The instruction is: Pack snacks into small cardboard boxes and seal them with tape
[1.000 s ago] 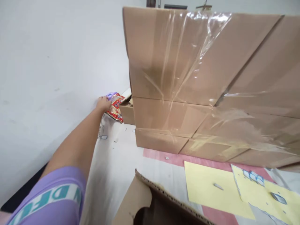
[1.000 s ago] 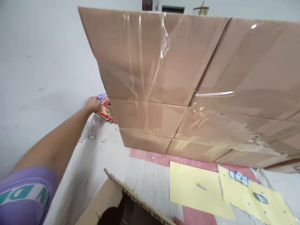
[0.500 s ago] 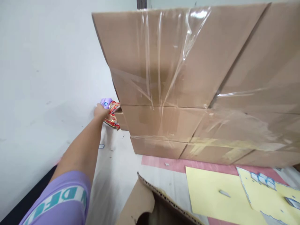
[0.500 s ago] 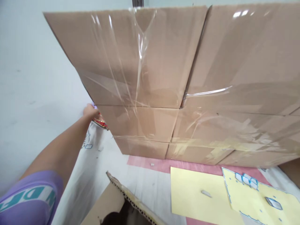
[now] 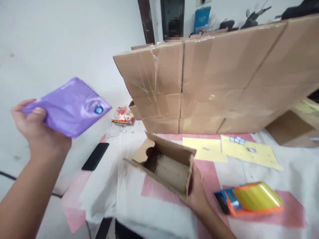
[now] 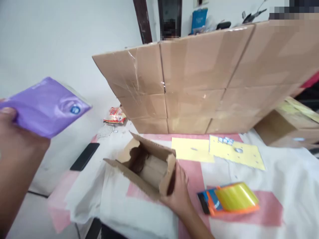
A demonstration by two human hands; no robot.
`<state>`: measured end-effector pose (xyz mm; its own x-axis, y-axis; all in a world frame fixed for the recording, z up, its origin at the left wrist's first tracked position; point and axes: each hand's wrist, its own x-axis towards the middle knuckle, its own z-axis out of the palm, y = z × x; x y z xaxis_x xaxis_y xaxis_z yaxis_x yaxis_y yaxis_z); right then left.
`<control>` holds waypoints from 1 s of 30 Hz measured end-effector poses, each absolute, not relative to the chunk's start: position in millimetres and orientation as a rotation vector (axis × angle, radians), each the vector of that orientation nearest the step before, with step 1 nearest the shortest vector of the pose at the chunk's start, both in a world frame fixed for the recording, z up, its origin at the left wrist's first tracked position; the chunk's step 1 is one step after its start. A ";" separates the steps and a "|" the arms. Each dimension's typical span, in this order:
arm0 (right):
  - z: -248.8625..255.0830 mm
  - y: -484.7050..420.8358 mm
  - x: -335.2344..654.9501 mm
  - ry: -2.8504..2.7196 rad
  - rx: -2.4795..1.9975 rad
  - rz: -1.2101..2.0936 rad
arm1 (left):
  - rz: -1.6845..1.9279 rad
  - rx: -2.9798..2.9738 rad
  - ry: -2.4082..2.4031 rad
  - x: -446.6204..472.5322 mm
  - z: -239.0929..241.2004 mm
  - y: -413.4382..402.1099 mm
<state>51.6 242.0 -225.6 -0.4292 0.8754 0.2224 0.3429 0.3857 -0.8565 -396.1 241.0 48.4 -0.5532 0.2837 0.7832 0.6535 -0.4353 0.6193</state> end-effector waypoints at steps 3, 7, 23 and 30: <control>-213.4 228.3 50.9 -1.835 -1.150 0.918 | -2.047 -1.574 -1.565 -309.3 44.9 202.0; -200.7 235.8 48.8 -1.868 -1.026 0.972 | -1.946 -1.972 -1.843 -226.9 14.2 182.7; -192.5 242.1 52.8 -1.950 -0.974 1.037 | -0.555 -2.477 -2.401 -186.4 -45.3 231.1; -193.4 244.4 52.3 -1.975 -0.957 1.016 | -0.404 -2.453 -2.207 -176.3 -55.8 229.9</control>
<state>52.3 244.4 -193.4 -0.4760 0.8433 0.2496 0.2875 0.4174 -0.8620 -176.3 229.9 -55.8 0.0967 0.9937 0.0569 0.9495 -0.1093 0.2940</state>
